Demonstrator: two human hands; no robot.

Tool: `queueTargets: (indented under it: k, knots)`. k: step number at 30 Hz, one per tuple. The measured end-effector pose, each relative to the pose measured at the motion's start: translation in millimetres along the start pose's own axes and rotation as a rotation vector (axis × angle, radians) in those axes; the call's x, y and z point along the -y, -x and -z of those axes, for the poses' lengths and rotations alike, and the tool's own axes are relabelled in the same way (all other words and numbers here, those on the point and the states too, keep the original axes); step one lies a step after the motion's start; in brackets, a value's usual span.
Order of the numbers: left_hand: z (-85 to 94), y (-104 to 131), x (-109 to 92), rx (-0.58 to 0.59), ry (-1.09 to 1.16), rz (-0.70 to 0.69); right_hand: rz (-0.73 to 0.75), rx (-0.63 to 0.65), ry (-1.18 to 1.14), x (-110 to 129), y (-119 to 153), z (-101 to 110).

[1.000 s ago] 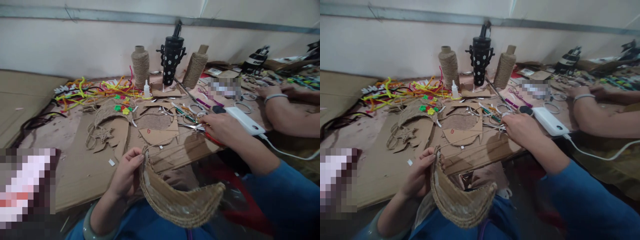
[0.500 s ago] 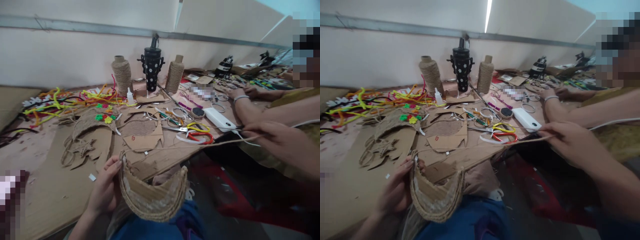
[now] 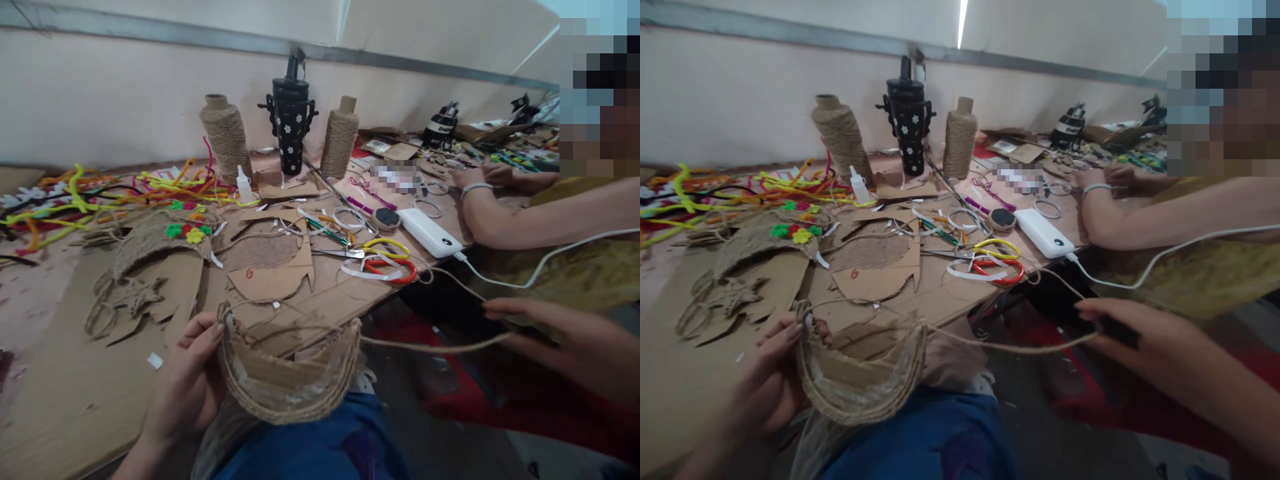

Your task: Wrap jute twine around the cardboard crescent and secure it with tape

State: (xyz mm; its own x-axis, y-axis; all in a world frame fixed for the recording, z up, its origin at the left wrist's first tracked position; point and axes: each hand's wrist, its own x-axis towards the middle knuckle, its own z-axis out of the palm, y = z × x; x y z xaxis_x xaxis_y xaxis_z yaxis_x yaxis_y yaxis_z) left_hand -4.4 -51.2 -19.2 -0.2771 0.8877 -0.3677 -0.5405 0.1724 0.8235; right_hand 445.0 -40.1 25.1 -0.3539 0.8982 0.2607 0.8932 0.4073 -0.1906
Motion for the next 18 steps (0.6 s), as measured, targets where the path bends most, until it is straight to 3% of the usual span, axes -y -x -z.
queueTargets:
  k: [1, 4, 9, 11, 13, 16, 18]
  knots:
    - [-1.0, 0, 1, -0.007, -0.010, 0.003, -0.026, 0.071, -0.021, 18, -3, -5]
    - [-4.0, 1, 3, -0.016, -0.036, 0.022, 0.011, 0.080, -0.108, 69, -25, -14]
    - [-9.7, 5, 7, 0.032, -0.049, -0.002, 0.231, 0.068, -0.443, 153, -85, -38]
    - [-9.2, 7, 7, 0.066, -0.048, -0.013, 0.255, 0.097, -0.614, 177, -108, -51]
    - [-6.2, 11, 6, 0.088, -0.041, -0.028, 0.244, 0.256, -0.789, 189, -127, -60]
    - [0.8, 16, 1, 0.097, -0.053, -0.018, 0.313, 0.695, -0.989, 186, -147, -65]
    - [4.9, 19, -1, 0.110, -0.078, 0.002, 0.313, 0.836, -1.051, 179, -154, -70]
